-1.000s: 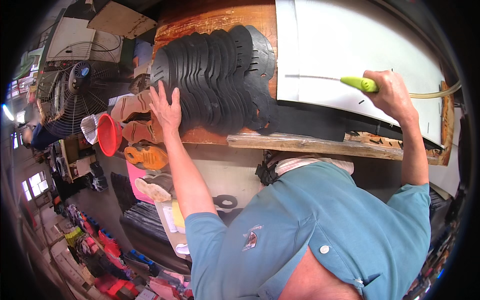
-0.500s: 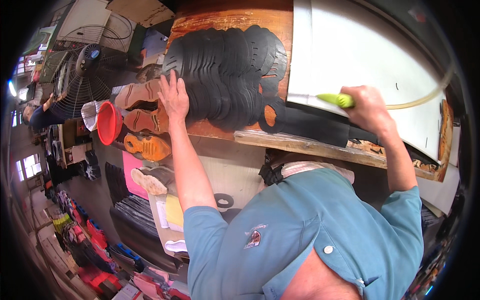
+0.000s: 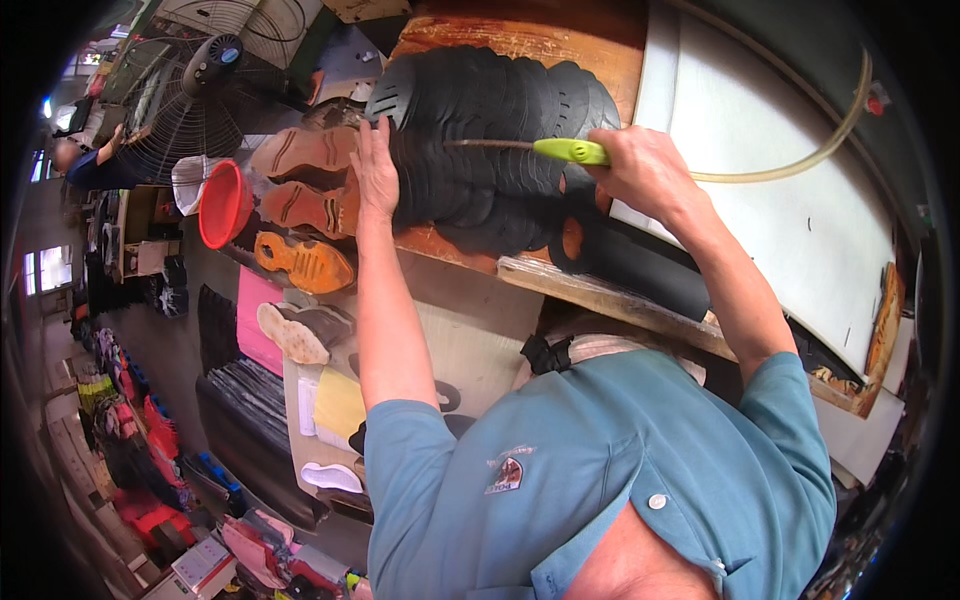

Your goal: The person repeatedly picks up black shoe soles, places them on a wooden board, and applies heat with a green handheld heat gun. They rotate and inspect the soles between heating cycles, then set them aside on the table.

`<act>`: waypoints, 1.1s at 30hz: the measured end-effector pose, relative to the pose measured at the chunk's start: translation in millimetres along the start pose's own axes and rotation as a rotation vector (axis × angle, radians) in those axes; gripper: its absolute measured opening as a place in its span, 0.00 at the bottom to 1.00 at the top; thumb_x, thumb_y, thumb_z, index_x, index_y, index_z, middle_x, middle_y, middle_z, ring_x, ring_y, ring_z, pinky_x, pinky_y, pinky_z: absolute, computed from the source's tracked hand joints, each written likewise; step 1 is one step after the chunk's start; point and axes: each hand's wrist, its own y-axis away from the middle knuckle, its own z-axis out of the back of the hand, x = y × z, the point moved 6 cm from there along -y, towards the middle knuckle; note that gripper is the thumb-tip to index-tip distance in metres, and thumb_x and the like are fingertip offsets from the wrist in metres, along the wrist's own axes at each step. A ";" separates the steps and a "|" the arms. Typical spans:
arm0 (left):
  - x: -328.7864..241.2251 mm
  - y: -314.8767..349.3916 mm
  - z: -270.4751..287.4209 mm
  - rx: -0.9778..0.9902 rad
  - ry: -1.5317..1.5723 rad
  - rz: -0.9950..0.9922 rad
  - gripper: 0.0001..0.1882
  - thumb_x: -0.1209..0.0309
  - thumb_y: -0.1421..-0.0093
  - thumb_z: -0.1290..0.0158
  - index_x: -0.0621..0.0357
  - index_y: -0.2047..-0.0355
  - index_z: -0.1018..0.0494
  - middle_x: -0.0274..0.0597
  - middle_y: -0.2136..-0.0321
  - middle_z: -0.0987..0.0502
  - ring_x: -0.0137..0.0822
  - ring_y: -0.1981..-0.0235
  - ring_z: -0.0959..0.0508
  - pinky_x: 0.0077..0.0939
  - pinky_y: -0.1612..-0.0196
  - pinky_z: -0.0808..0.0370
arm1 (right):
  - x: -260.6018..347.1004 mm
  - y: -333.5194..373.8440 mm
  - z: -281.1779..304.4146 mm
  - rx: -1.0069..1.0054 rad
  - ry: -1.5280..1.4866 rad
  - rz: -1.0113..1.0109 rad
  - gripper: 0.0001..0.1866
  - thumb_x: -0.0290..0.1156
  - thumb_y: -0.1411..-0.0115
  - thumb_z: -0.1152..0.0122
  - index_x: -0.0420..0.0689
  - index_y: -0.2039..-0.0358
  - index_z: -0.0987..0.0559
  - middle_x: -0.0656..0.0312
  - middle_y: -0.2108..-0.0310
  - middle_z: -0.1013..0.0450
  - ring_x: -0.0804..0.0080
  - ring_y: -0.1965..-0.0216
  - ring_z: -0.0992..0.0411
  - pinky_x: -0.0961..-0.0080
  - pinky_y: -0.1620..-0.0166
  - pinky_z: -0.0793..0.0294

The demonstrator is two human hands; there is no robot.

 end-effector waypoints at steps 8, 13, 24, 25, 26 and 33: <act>-9.3 2.3 -5.6 -0.041 -0.220 -0.018 0.40 0.41 0.22 0.81 0.53 0.23 0.44 0.56 0.22 0.50 0.56 0.20 0.54 0.54 0.21 0.63 | 0.1 -66.8 5.5 -0.212 0.183 0.021 0.09 0.36 0.37 0.33 0.44 0.63 0.13 0.48 0.70 0.17 0.47 0.65 0.17 0.53 0.60 0.19; -8.4 2.1 -5.6 -0.073 -0.201 -0.031 0.39 0.42 0.21 0.80 0.53 0.23 0.43 0.57 0.22 0.48 0.56 0.21 0.52 0.54 0.21 0.61 | 8.7 -61.4 -11.9 -0.063 0.155 0.065 0.12 0.39 0.36 0.30 0.45 0.59 0.13 0.48 0.68 0.17 0.47 0.65 0.18 0.55 0.60 0.19; -1.6 -0.4 -7.0 -0.134 -0.225 -0.082 0.36 0.44 0.21 0.71 0.56 0.26 0.36 0.56 0.23 0.44 0.55 0.22 0.48 0.58 0.22 0.58 | 0.3 24.3 -14.6 0.031 0.141 0.044 0.10 0.34 0.40 0.31 0.48 0.59 0.14 0.47 0.71 0.18 0.46 0.67 0.18 0.52 0.59 0.18; -2.3 0.1 -8.1 -0.138 -0.258 -0.096 0.36 0.44 0.21 0.69 0.57 0.26 0.36 0.57 0.24 0.44 0.57 0.22 0.47 0.60 0.22 0.56 | -14.1 27.3 -3.6 0.017 0.093 -0.030 0.11 0.35 0.37 0.31 0.48 0.57 0.13 0.47 0.69 0.17 0.46 0.67 0.18 0.54 0.58 0.17; -3.1 0.5 -8.2 -0.150 -0.274 -0.112 0.36 0.44 0.21 0.68 0.57 0.26 0.36 0.57 0.24 0.43 0.57 0.23 0.46 0.60 0.23 0.55 | -29.5 28.5 7.6 -0.022 0.141 -0.141 0.10 0.37 0.36 0.31 0.47 0.57 0.13 0.47 0.69 0.17 0.47 0.66 0.18 0.54 0.58 0.18; -5.5 1.1 -7.5 -0.156 -0.302 -0.110 0.38 0.40 0.24 0.64 0.56 0.26 0.37 0.59 0.24 0.43 0.60 0.23 0.46 0.60 0.23 0.54 | -62.7 104.8 41.4 0.125 0.294 -0.236 0.13 0.41 0.35 0.30 0.44 0.60 0.13 0.46 0.71 0.19 0.44 0.68 0.20 0.53 0.61 0.22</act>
